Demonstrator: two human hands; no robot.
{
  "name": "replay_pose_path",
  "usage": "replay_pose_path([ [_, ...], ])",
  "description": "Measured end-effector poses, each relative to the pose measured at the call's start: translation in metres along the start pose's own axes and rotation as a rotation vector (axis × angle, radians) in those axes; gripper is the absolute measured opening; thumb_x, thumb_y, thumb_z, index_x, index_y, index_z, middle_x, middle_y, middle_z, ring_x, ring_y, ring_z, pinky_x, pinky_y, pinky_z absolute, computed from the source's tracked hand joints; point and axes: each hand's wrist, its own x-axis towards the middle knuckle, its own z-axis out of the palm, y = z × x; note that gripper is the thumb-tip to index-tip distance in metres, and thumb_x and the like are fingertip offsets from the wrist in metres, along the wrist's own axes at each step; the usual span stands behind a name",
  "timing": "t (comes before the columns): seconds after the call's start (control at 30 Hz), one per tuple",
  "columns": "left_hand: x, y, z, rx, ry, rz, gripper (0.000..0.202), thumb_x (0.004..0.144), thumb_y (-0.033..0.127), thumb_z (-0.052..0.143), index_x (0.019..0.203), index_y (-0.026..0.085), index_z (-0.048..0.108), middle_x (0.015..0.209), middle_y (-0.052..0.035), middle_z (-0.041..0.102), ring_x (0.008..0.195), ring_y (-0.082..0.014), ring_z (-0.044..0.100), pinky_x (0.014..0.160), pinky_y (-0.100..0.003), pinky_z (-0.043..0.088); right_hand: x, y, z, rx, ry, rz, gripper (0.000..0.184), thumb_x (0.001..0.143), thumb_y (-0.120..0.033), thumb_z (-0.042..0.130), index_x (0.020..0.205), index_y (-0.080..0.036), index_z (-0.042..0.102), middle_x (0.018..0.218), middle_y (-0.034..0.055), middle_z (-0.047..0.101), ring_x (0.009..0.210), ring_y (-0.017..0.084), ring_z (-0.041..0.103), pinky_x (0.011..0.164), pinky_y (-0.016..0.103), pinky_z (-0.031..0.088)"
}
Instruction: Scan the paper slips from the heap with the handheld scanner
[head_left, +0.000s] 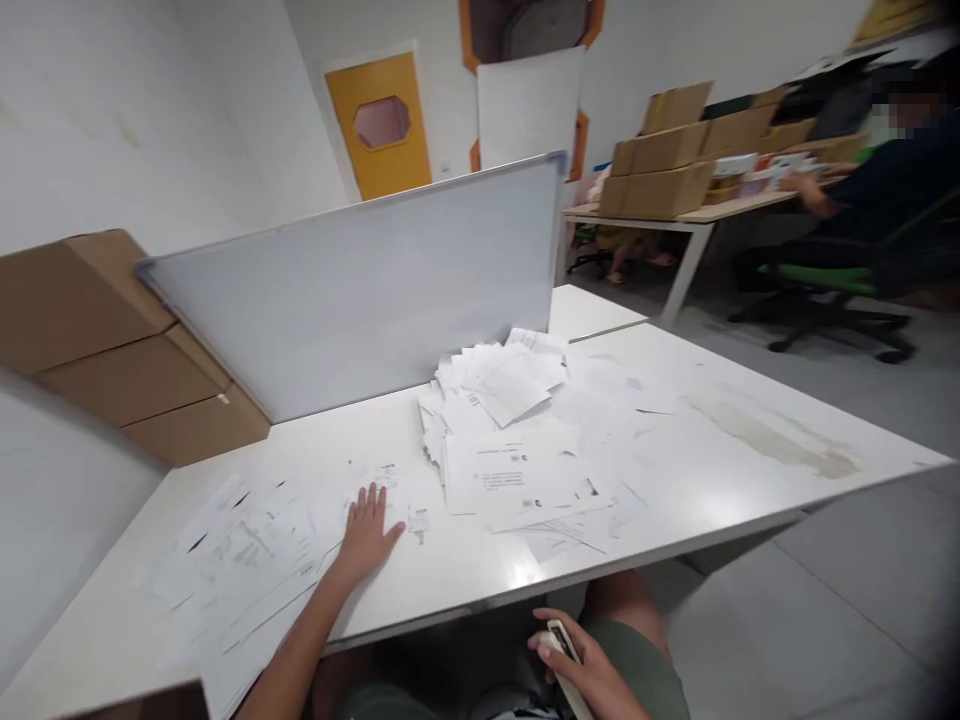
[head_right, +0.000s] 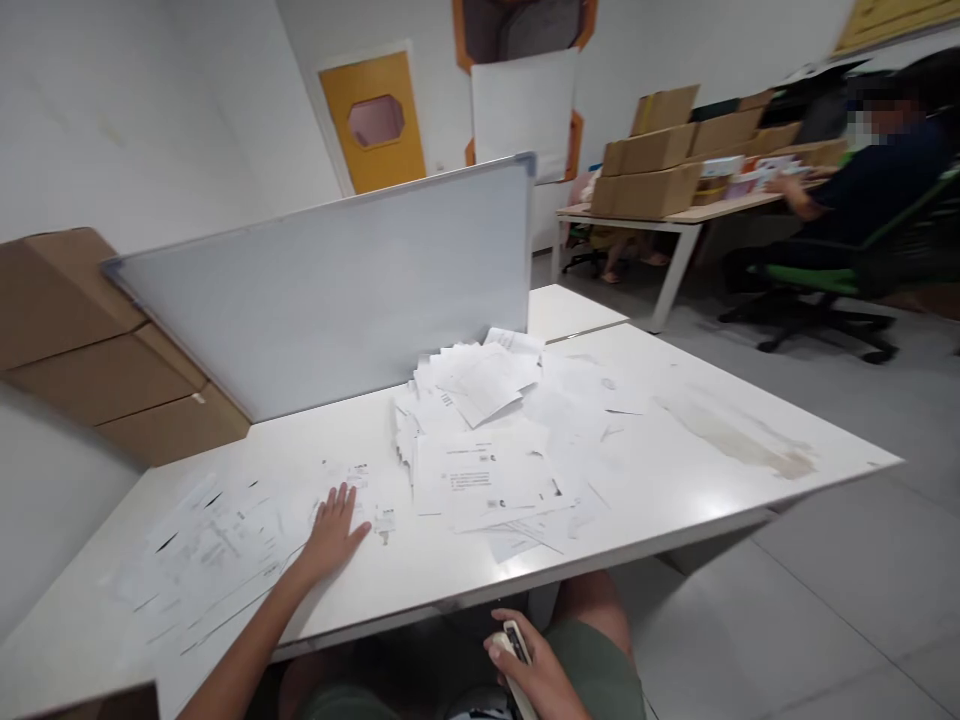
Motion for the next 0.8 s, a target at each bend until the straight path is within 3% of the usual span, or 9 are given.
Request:
replay_pose_path([
  [0.17,-0.087,0.021,-0.001,-0.083,-0.175,0.089,0.101,0.074,0.051,0.061,0.15,0.019,0.004,0.156,-0.0078,-0.004,0.142,-0.0276,-0.01,0.117,-0.048,0.006,0.01,-0.01,0.026,-0.079,-0.198,-0.025,0.059,0.062,-0.054,0.074,0.106,-0.019,0.056,0.084,0.0051,0.066,0.067,0.019,0.058,0.064,0.033,0.045],
  [0.23,-0.115,0.031,0.001,-0.078,-0.179,0.121,0.1,0.073,0.048,0.065,0.15,0.024,0.006,0.156,-0.0047,-0.006,0.142,-0.028,-0.011,0.117,-0.049,0.006,0.009,-0.012,0.043,-0.075,-0.271,-0.024,0.057,0.064,-0.054,0.074,0.104,-0.019,0.055,0.085,0.0051,0.066,0.068,0.019,0.058,0.065,0.033,0.045],
  [0.33,-0.143,0.044,0.008,-0.046,-0.109,0.126,0.088,0.079,0.036,0.059,0.15,0.026,0.007,0.156,-0.0025,-0.003,0.142,-0.0266,-0.009,0.117,-0.049,0.01,0.002,-0.011,0.067,-0.028,-0.385,0.099,0.055,0.064,-0.06,0.073,0.095,-0.018,0.054,0.089,0.0084,0.066,0.073,0.022,0.063,0.061,0.032,0.046],
  [0.4,-0.152,0.053,0.015,-0.022,-0.051,0.089,0.079,0.082,0.025,0.051,0.15,0.025,0.01,0.156,-0.0025,0.002,0.143,-0.0257,-0.006,0.117,-0.049,0.013,-0.004,-0.008,0.078,-0.006,-0.471,0.193,0.055,0.064,-0.063,0.071,0.089,-0.017,0.053,0.087,0.0104,0.067,0.076,0.025,0.065,0.058,0.03,0.044],
  [0.5,-0.157,0.072,0.026,0.004,0.043,-0.003,0.077,0.08,0.016,0.047,0.15,0.021,0.016,0.156,-0.0045,0.007,0.143,-0.0278,-0.003,0.117,-0.05,0.017,-0.011,-0.001,0.084,0.002,-0.54,0.22,0.055,0.063,-0.064,0.071,0.081,-0.016,0.052,0.073,0.0083,0.068,0.067,0.023,0.066,0.055,0.027,0.041],
  [0.67,-0.164,0.107,0.043,-0.008,0.124,-0.106,0.075,0.081,0.015,0.047,0.149,0.018,0.017,0.156,-0.0082,0.009,0.143,-0.0308,-0.001,0.116,-0.052,0.019,-0.011,-0.005,0.083,0.048,-0.489,0.267,0.055,0.065,-0.065,0.067,0.082,-0.014,0.055,0.068,0.0074,0.066,0.06,0.02,0.064,0.048,0.024,0.037],
  [0.8,-0.164,0.116,0.057,0.017,0.131,-0.144,0.077,0.081,0.017,0.052,0.149,0.018,0.016,0.155,-0.01,0.012,0.143,-0.0327,0.004,0.116,-0.053,0.02,-0.01,-0.01,0.089,0.089,-0.457,0.319,0.053,0.067,-0.065,0.066,0.074,-0.013,0.056,0.063,0.0083,0.065,0.057,0.019,0.063,0.047,0.024,0.037],
])
